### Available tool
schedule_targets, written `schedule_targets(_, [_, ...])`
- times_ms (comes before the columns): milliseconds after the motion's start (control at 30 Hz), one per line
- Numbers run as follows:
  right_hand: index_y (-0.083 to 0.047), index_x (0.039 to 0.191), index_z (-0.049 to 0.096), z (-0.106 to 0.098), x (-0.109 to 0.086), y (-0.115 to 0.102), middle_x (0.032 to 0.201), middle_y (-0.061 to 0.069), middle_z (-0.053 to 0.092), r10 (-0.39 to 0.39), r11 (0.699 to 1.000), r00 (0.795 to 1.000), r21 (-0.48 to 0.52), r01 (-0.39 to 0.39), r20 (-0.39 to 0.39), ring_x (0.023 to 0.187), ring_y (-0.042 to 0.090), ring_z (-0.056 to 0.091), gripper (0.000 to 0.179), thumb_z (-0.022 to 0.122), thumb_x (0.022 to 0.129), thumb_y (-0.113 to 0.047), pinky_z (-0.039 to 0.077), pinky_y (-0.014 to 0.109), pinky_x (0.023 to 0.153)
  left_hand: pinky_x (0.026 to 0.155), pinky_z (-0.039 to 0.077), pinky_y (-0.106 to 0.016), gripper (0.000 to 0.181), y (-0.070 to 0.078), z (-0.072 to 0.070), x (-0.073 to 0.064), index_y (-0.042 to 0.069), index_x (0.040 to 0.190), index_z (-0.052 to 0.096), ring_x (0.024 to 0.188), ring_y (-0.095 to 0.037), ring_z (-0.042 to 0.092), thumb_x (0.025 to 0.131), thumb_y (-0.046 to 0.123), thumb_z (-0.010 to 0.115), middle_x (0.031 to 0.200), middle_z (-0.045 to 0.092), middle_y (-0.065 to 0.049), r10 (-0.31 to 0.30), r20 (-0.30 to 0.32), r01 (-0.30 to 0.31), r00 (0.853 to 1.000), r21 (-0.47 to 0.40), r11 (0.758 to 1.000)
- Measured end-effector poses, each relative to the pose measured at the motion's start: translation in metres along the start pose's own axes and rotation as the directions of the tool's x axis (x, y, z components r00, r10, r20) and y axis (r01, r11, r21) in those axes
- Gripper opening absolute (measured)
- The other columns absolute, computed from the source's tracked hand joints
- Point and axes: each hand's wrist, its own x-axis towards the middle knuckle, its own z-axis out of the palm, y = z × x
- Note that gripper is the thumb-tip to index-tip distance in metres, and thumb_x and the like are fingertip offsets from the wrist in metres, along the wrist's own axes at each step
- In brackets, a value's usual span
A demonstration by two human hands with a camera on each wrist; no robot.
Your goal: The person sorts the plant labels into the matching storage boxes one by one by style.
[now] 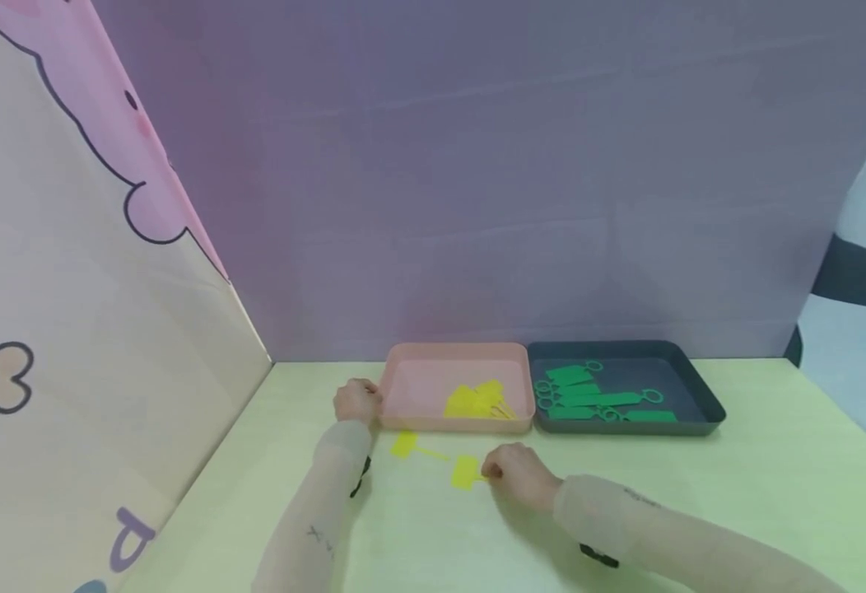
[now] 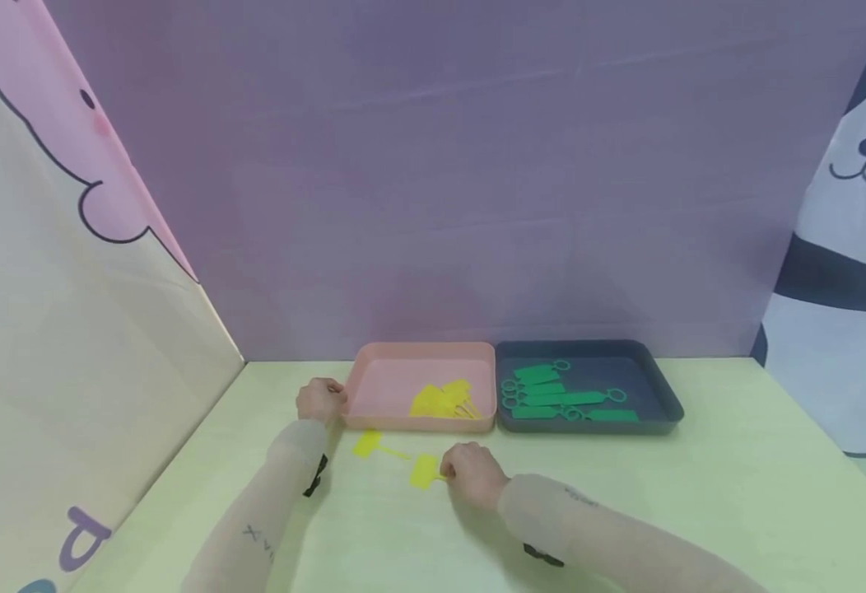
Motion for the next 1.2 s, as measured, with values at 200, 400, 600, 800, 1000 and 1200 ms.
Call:
schedule_targets(200, [-0.004,0.083,0.071,-0.0016,-0.0004,0.0004,0.084,0.011,0.069,0.012,1.000,0.999,0.027,-0.013,0.031,0.080,0.025,0.063,0.018,0.062,0.071,0.007,0.052,0.040,0.074,0.069,0.052,-0.039,0.010,-0.0008,0.0006,-0.0016,0.007,0.083,0.070,0.079,-0.029,0.062,0.082,0.010,0.061,0.085,0.068,-0.012,-0.012,0.002,0.012,1.000,-0.010,1.000])
schedule_targets(400, [-0.004,0.084,0.071,-0.0007,-0.0008,0.0021,0.085,0.011,0.070,0.035,0.999,0.999,0.021,-0.036,0.041,0.083,0.026,0.064,0.021,0.060,0.070,0.008,0.052,0.041,0.075,0.069,0.052,-0.039,0.010,-0.0005,-0.0010,-0.0027,0.007,0.084,0.070,0.079,-0.029,0.062,0.082,0.010,0.060,0.085,0.069,-0.011,-0.009,0.007,0.009,1.000,-0.014,1.000])
schedule_targets(600, [-0.004,0.084,0.069,0.0003,-0.0006,0.0014,0.083,0.009,0.068,0.140,0.988,0.987,0.057,-0.145,0.076,0.078,0.022,0.060,0.018,0.065,0.068,0.004,0.050,0.041,0.075,0.067,0.052,-0.039,0.011,-0.0031,0.0012,-0.0021,0.007,0.083,0.070,0.077,-0.029,0.062,0.082,0.009,0.060,0.083,0.069,-0.012,0.011,0.007,-0.010,1.000,-0.009,1.000])
schedule_targets(800, [-0.005,0.083,0.068,0.0003,-0.0026,0.0009,0.078,0.004,0.066,0.181,0.981,0.982,0.064,-0.185,0.058,0.074,0.017,0.055,0.017,0.068,0.067,0.001,0.049,0.038,0.072,0.067,0.052,-0.039,0.011,-0.0044,0.0041,-0.0009,0.008,0.081,0.070,0.077,-0.029,0.062,0.081,0.010,0.060,0.083,0.069,-0.011,0.000,0.006,0.000,1.000,-0.016,1.000])
schedule_targets(1000, [-0.005,0.086,0.068,0.0006,-0.0014,0.0022,0.082,0.005,0.066,0.192,0.977,0.980,0.083,-0.196,0.053,0.076,0.018,0.058,0.018,0.067,0.068,0.000,0.051,0.037,0.073,0.069,0.053,-0.040,0.011,-0.0038,0.0026,0.0009,0.008,0.081,0.070,0.078,-0.029,0.062,0.080,0.010,0.059,0.083,0.069,-0.012,0.003,0.011,-0.003,1.000,-0.021,1.000])
schedule_targets(1200, [-0.005,0.085,0.069,0.0007,-0.0024,0.0037,0.082,0.005,0.068,0.157,0.982,0.987,0.099,-0.158,0.017,0.075,0.016,0.060,0.016,0.068,0.070,0.000,0.052,0.035,0.072,0.070,0.053,-0.041,0.012,0.0019,-0.0031,-0.0055,0.007,0.083,0.070,0.080,-0.030,0.062,0.082,0.009,0.059,0.085,0.068,-0.013,-0.003,0.005,0.003,1.000,-0.019,1.000])
